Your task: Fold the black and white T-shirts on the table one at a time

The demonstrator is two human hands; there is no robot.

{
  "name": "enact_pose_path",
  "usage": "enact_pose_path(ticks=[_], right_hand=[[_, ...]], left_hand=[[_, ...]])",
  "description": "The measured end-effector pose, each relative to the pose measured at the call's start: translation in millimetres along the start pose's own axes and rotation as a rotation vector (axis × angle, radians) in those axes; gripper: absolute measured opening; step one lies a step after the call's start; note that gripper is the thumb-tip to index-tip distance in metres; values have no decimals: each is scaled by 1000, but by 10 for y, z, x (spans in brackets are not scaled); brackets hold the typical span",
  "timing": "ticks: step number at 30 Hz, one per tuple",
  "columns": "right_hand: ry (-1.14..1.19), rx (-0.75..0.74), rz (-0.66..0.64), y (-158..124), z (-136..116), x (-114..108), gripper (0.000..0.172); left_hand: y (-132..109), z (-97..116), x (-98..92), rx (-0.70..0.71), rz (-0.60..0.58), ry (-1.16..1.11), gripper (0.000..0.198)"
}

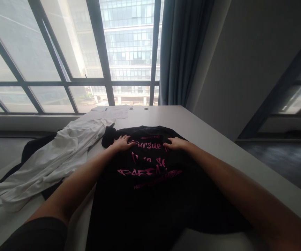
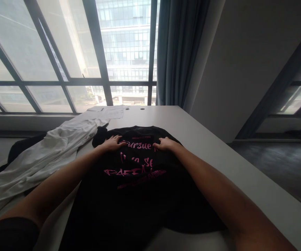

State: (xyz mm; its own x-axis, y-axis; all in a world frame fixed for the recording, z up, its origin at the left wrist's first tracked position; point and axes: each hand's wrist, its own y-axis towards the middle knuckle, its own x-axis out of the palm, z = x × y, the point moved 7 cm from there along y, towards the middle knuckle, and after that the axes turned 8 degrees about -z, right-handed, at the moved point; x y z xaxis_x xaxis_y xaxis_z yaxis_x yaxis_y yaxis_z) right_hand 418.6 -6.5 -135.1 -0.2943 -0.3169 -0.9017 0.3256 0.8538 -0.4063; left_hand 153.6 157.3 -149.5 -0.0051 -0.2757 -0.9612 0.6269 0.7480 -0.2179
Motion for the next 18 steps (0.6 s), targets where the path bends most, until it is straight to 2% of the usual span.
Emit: enact_pose_path(ticks=[2,5,11,14,18], right_hand=[[-4,93,-8,305,115,-18,103],[11,162,31,668,353,-124,104],[-29,122,111,1157,761,-319,97],[-59,90,150,1300,901,-355,93],[-102,45,225,1344,1001,-384,88]], left_hand=[[253,-135,13,-8,-18,-22,91],[577,-307,-64,4,-17,-62,101],[1119,-531,-277,75,-44,-75,97],[1213,-577,-284,107,-54,-58,99],[1045,-543,-258,119,-42,-2,100]])
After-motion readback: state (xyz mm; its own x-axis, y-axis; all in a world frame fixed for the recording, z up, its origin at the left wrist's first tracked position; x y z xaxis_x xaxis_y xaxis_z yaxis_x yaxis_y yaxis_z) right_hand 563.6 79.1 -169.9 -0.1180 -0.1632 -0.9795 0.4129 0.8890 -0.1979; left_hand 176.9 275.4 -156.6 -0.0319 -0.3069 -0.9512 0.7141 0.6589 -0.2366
